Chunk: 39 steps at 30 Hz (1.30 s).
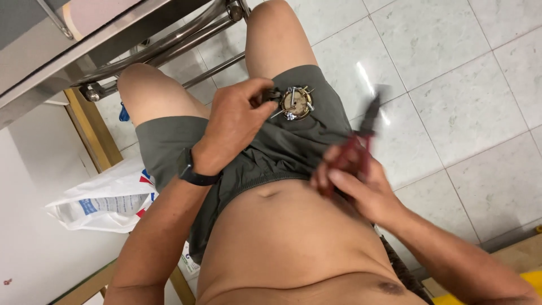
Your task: Using pliers to cut and trim small electrical components during a repair or assembly task.
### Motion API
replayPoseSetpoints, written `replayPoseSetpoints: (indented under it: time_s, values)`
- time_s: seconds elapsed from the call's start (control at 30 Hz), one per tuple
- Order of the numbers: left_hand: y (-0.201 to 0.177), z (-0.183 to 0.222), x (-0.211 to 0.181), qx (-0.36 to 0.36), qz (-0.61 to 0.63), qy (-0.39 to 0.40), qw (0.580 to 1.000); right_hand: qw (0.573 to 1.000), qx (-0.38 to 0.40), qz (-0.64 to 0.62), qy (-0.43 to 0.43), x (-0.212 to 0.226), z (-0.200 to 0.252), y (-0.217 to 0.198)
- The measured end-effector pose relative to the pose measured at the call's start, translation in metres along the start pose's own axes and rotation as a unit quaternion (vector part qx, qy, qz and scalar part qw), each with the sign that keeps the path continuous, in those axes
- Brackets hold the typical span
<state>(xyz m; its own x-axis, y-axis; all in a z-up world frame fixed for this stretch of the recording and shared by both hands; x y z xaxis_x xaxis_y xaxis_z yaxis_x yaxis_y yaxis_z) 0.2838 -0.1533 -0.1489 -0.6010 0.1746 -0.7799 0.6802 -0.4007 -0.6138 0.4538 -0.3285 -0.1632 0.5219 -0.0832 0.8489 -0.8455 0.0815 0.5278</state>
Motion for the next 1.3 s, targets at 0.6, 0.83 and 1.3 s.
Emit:
replayPoseSetpoints:
  time_s: [0.6,0.83,1.3]
  values:
    - [0.028,0.004,0.032,-0.003,0.039,0.008,0.999,0.942,-0.058,0.329,0.036,0.09,-0.014,0.002]
    - [0.031,0.007,0.04,-0.004,0.06,0.02,0.998,0.894,-0.059,0.444,0.016,0.039,-0.033,-0.028]
    - [0.036,0.005,0.037,-0.002,0.106,0.041,0.994,0.625,0.048,0.728,-0.277,0.022,-0.046,-0.016]
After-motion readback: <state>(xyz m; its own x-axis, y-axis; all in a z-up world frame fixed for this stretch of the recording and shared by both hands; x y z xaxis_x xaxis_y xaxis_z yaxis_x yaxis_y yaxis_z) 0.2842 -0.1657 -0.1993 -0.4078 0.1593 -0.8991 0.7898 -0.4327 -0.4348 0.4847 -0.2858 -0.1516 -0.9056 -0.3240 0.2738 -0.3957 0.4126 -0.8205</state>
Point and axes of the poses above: each hand's wrist, its own z-axis away from the middle knuckle, its own y-axis out of the palm, x = y × z, the point moved 2 cm from there along -z, towards the middle knuckle, and after that the axes turned 10 degrees about -y, right-handed, at the moved point
